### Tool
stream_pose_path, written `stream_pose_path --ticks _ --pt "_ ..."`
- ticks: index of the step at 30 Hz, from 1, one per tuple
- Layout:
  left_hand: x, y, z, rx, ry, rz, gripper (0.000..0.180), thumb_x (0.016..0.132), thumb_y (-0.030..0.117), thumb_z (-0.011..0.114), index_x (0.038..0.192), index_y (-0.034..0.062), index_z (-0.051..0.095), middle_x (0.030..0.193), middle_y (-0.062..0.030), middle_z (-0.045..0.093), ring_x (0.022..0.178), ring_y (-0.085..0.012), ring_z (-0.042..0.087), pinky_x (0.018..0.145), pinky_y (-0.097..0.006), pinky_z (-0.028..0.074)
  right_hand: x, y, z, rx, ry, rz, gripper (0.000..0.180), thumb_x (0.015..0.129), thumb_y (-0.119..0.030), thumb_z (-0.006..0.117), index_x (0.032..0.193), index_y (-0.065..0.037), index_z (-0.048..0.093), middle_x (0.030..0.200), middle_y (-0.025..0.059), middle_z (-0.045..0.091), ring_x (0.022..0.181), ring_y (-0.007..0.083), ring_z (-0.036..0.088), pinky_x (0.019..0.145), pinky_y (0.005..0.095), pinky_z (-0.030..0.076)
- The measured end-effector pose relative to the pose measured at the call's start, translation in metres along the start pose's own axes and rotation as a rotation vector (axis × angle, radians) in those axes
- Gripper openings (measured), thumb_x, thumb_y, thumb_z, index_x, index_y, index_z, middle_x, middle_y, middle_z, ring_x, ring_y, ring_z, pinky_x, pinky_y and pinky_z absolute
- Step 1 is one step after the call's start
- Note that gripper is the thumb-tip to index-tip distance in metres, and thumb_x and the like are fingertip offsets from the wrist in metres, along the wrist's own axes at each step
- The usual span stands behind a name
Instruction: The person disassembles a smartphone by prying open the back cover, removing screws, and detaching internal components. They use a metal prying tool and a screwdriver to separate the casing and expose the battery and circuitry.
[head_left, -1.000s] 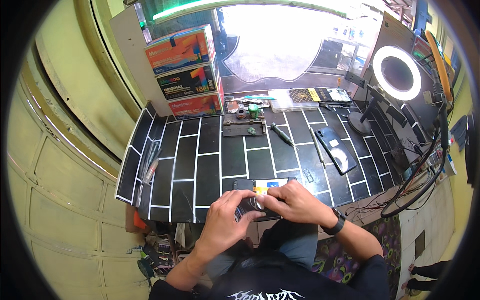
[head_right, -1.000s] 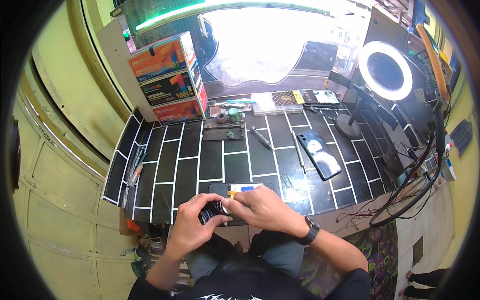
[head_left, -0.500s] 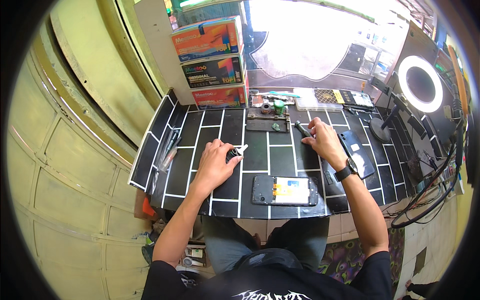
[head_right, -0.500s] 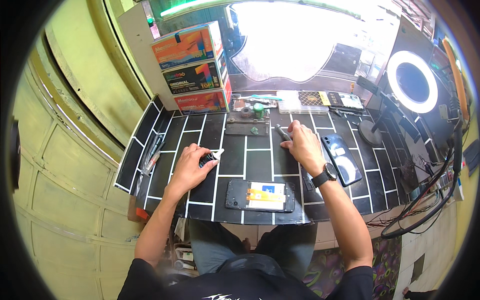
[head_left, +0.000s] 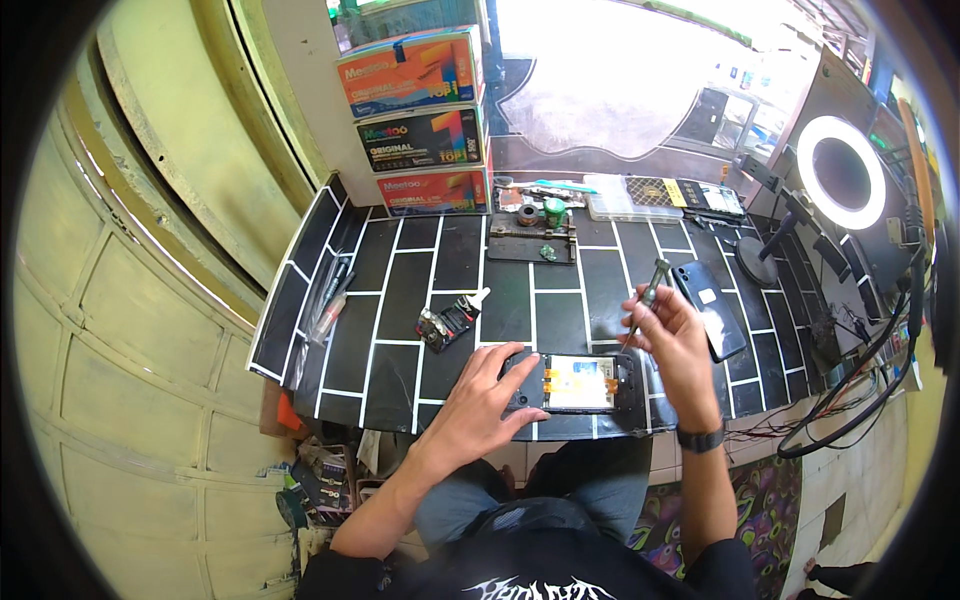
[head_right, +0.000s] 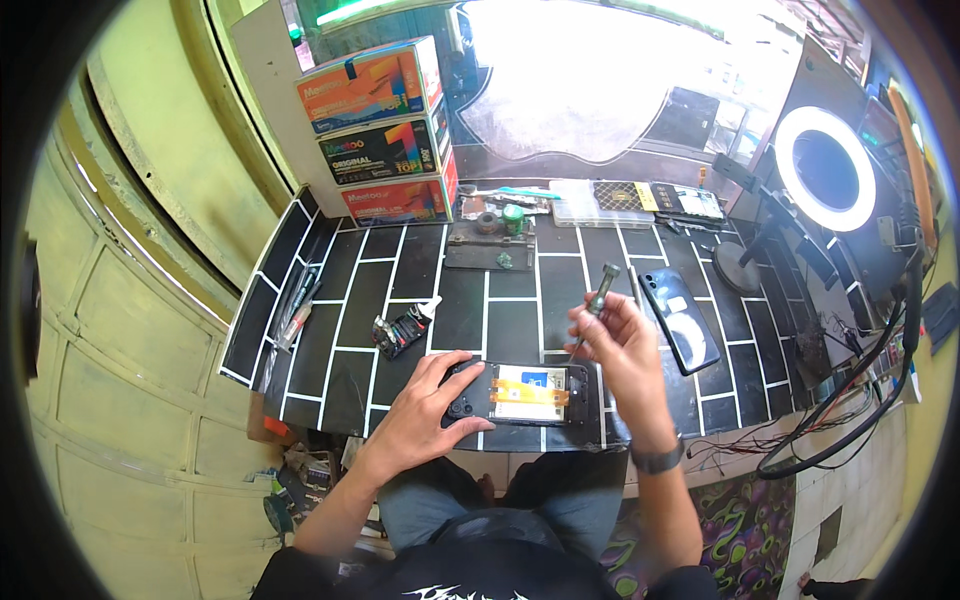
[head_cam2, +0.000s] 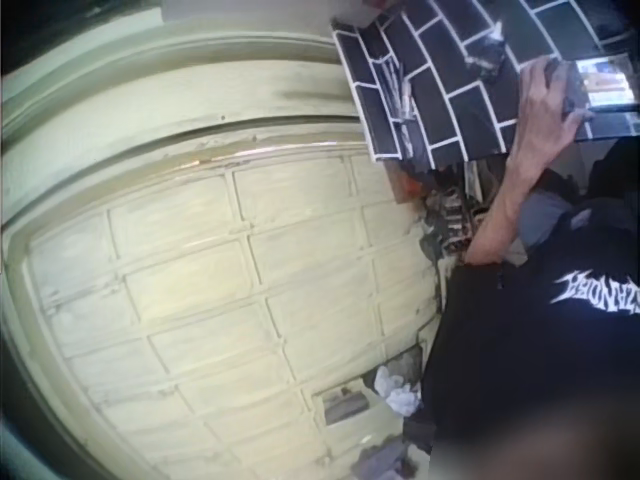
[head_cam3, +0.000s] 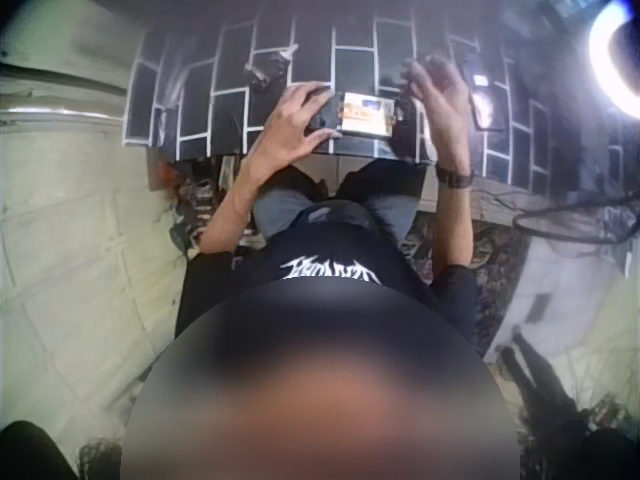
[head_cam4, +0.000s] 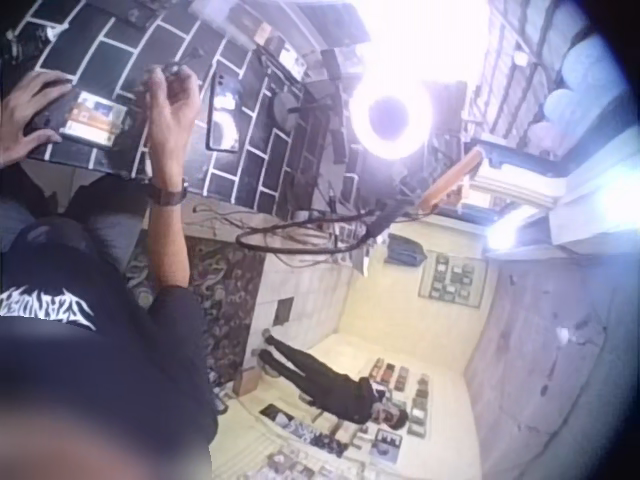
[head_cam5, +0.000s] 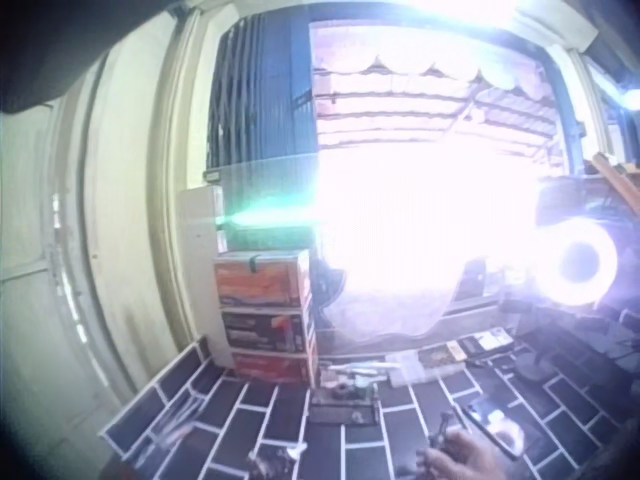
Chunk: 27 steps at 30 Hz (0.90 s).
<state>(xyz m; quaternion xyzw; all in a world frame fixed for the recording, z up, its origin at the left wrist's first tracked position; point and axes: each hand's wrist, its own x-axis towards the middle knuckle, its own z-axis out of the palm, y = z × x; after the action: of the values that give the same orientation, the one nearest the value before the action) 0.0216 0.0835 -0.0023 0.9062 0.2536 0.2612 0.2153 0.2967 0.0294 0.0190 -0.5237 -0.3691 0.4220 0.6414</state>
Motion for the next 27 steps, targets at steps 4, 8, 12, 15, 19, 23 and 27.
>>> stream_pose_path --ticks 4,8,12,15,19,23,27 --pt "0.008 0.008 0.013 -0.007 0.070 -0.048 0.070 0.079 0.029 0.089 0.135 -0.0025 0.062 0.141 -0.0210 0.055 0.130 -0.0401 0.053 0.109 -0.048 0.046 -0.022 0.003 0.036 0.047 0.041 -0.145 0.079 0.099 0.004 0.064 0.160 -0.013 0.017 0.115 0.0157 0.069 0.100 0.0231 0.074 0.080 0.0336 0.067" --pt "0.008 0.014 0.018 0.037 0.123 -0.051 0.060 0.081 0.027 0.087 0.130 -0.0013 0.066 0.142 -0.0230 0.055 0.130 -0.0410 0.053 0.108 -0.049 0.046 -0.014 0.014 0.051 -0.017 -0.013 -0.162 0.081 0.098 0.003 0.064 0.161 -0.017 0.018 0.115 0.0143 0.067 0.100 0.0232 0.075 0.076 0.0329 0.068" --pt "-0.003 0.020 0.019 0.043 0.147 -0.076 0.047 0.084 0.022 0.084 0.125 0.0011 0.071 0.142 -0.0239 0.056 0.130 -0.0420 0.054 0.108 -0.050 0.046 -0.003 0.022 0.058 -0.165 -0.084 -0.204 0.076 0.098 0.003 0.066 0.159 -0.014 0.025 0.115 0.0134 0.066 0.100 0.0208 0.074 0.076 0.0323 0.067" --pt "-0.005 0.021 0.018 0.016 0.158 -0.097 0.042 0.085 0.020 0.083 0.122 0.0026 0.073 0.141 -0.0242 0.057 0.130 -0.0425 0.054 0.108 -0.050 0.046 0.004 0.026 0.059 -0.266 -0.139 -0.232 0.072 0.099 0.003 0.064 0.158 -0.012 0.026 0.114 0.0128 0.067 0.099 0.0193 0.074 0.077 0.0325 0.066" --pt "-0.006 0.019 0.020 0.010 0.175 -0.102 0.040 0.086 0.020 0.083 0.121 0.0040 0.073 0.141 -0.0245 0.057 0.130 -0.0425 0.054 0.108 -0.050 0.046 0.006 0.030 0.058 -0.269 -0.139 -0.274 0.072 0.099 0.003 0.065 0.159 -0.011 0.026 0.114 0.0126 0.067 0.100 0.0195 0.074 0.077 0.0319 0.066" --pt "-0.005 0.018 0.020 0.004 0.170 -0.092 0.040 0.086 0.020 0.083 0.122 0.0039 0.073 0.141 -0.0247 0.057 0.131 -0.0424 0.054 0.108 -0.049 0.047 0.005 0.031 0.057 -0.290 -0.131 -0.304 0.072 0.099 0.004 0.065 0.158 -0.010 0.027 0.112 0.0124 0.068 0.101 0.0196 0.074 0.077 0.0311 0.066" --pt "-0.005 0.017 0.021 0.011 0.177 -0.073 0.039 0.087 0.020 0.082 0.121 0.0033 0.073 0.139 -0.0247 0.057 0.127 -0.0419 0.054 0.106 -0.049 0.046 0.006 0.032 0.056 -0.349 -0.173 -0.349 0.070 0.099 0.004 0.065 0.157 -0.009 0.028 0.110 0.0123 0.068 0.101 0.0190 0.074 0.076 0.0305 0.066"
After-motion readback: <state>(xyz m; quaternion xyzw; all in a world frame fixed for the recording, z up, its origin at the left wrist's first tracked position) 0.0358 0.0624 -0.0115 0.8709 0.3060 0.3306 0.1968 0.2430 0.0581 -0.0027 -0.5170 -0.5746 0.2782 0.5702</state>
